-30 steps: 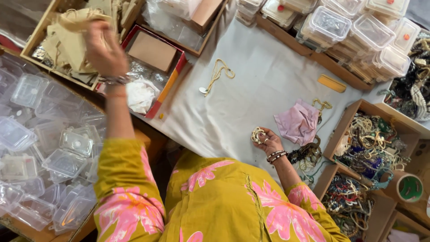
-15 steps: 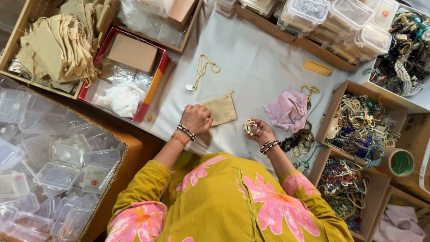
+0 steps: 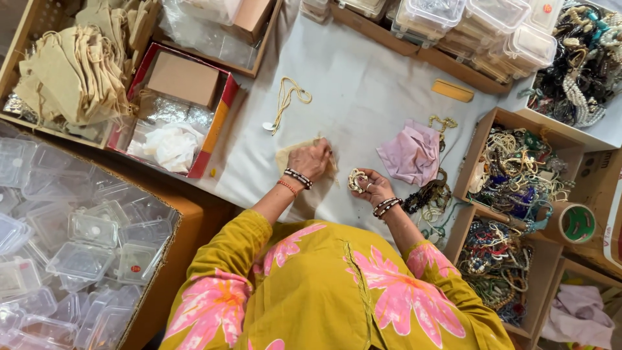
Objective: Cleaning and packaging jewelry necklaces and beads.
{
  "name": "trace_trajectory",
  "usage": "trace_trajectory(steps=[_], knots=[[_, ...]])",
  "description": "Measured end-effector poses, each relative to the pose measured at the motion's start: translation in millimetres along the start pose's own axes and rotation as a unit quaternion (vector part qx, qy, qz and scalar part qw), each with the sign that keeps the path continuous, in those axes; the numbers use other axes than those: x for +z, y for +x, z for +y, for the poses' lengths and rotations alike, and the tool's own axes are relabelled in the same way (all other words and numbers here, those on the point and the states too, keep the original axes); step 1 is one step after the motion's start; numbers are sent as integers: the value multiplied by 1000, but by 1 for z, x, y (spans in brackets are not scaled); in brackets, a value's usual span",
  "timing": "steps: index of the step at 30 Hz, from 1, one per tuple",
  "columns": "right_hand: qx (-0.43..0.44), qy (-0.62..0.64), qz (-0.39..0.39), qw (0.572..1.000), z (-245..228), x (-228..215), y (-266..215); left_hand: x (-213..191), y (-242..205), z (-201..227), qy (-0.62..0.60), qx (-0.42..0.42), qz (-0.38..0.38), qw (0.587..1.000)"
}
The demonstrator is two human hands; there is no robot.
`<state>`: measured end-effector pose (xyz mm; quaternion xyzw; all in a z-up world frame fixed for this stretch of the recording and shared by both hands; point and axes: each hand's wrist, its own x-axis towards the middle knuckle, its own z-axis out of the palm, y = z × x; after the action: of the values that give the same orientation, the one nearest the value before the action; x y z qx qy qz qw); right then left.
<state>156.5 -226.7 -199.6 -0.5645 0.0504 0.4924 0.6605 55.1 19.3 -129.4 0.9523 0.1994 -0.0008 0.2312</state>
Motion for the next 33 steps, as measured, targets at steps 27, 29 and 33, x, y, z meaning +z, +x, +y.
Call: trace_trajectory(steps=[27,29,33], knots=[[-114,-91,-57,988,-52,99,-20,-32,-40,38,-219,-22,76,972],[-127,-119,-31,984,-52,104,-23,-36,-42,41,-218,-25,64,974],[-171,-215,10,962,-53,108,-28,-23,-42,40,-203,-1,105,974]])
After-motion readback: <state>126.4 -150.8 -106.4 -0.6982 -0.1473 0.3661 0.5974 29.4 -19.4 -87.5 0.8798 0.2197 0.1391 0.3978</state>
